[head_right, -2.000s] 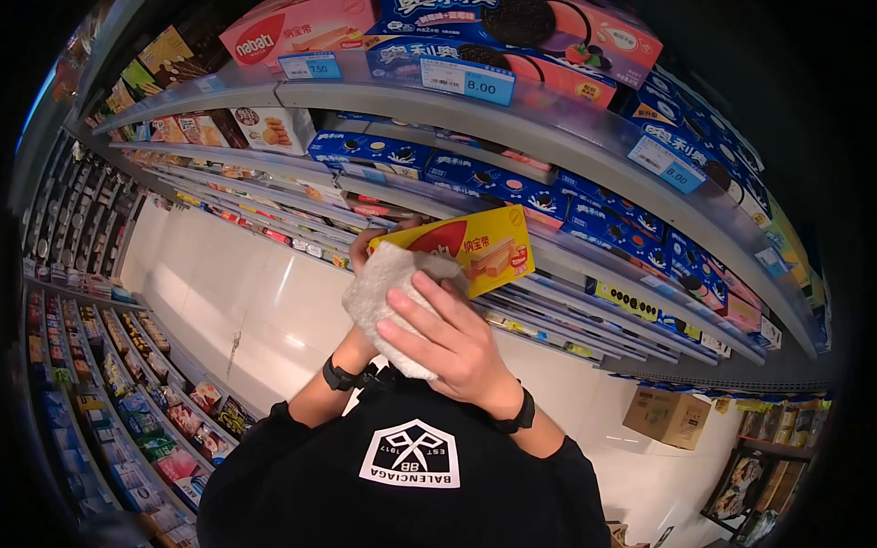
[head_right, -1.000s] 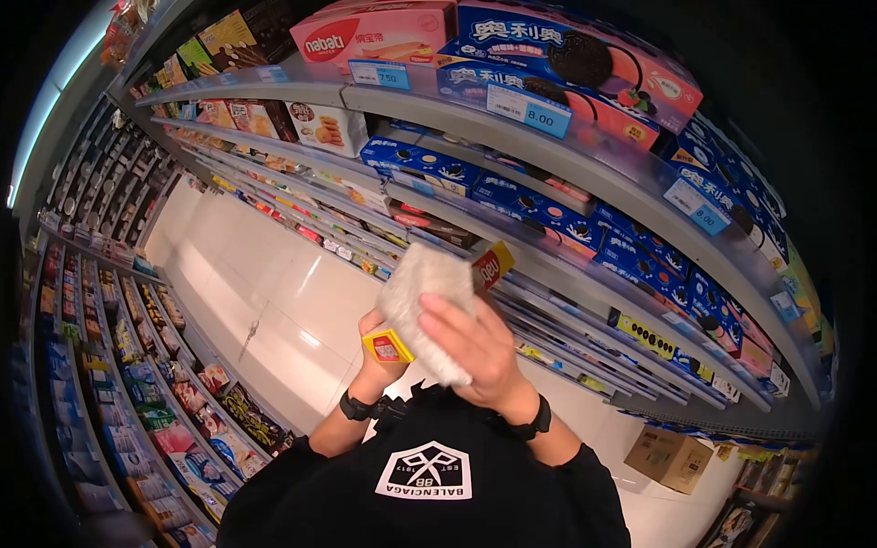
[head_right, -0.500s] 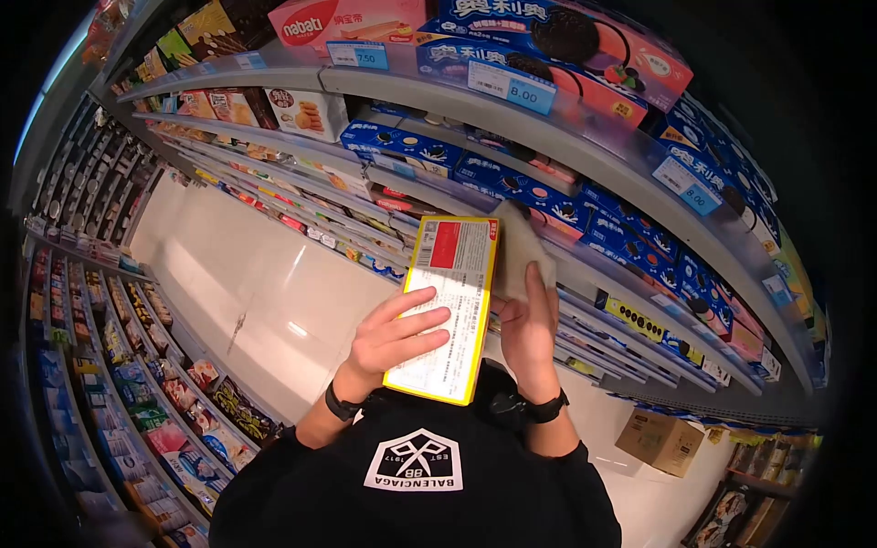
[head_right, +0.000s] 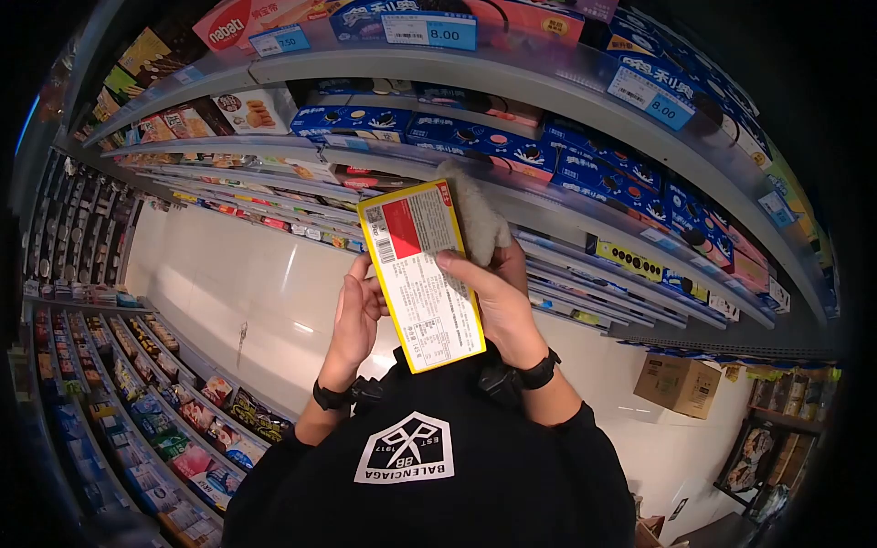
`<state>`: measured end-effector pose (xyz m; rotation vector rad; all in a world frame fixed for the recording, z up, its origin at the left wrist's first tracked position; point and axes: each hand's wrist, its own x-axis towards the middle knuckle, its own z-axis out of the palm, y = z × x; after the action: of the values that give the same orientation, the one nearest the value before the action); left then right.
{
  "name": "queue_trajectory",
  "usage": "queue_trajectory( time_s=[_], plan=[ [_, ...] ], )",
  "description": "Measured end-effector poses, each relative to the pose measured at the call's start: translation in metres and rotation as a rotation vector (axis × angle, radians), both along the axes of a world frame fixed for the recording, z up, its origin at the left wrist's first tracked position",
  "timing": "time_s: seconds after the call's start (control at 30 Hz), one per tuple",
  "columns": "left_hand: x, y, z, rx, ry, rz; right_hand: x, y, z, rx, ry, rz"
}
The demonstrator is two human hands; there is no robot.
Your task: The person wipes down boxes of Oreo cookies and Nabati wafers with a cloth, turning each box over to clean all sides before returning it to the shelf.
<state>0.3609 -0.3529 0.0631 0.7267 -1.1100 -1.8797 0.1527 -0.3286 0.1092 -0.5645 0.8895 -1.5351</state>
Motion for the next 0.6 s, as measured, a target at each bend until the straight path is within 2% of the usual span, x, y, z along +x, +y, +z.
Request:
queue_trajectory(
  time_s=[0.03,0.1,0.17,0.23,0.27,0.33,0.37,0.43,0.5,0.6],
  plan=[
    [0.004,-0.001,0.000,0.068,0.096,-0.153,-0.001,-0.001,-0.003,0.008,-0.005,-0.005],
    [-0.014,0.011,0.008,-0.113,-0.178,-0.022,-0.002,0.001,-0.013,-0.058,0.212,0.003],
    [-0.015,0.014,0.005,-0.065,-0.127,0.007,-0.009,0.005,-0.019,0.030,0.161,-0.007],
    [-0.014,0.017,0.003,-0.079,0.058,0.095,-0.015,0.002,-0.025,-0.068,0.146,-0.198],
    [-0.015,0.017,0.003,-0.087,0.053,0.106,-0.018,-0.004,-0.030,-0.161,0.119,-0.209],
    [-0.018,0.018,0.004,-0.078,0.226,0.391,-0.019,-0.006,-0.034,-0.147,0.123,-0.220],
    [-0.020,0.018,0.008,-0.086,0.218,0.406,-0.017,-0.004,-0.037,-0.123,0.135,-0.244],
    [-0.026,0.014,0.021,0.031,0.373,0.593,-0.009,0.002,-0.042,-0.092,0.152,-0.185],
    [-0.028,0.012,0.019,0.017,0.400,0.596,0.000,0.006,-0.046,-0.104,0.442,-0.054],
    [-0.029,0.013,0.006,-0.032,0.388,0.538,0.009,0.003,-0.039,-0.097,0.366,-0.074]
  ],
)
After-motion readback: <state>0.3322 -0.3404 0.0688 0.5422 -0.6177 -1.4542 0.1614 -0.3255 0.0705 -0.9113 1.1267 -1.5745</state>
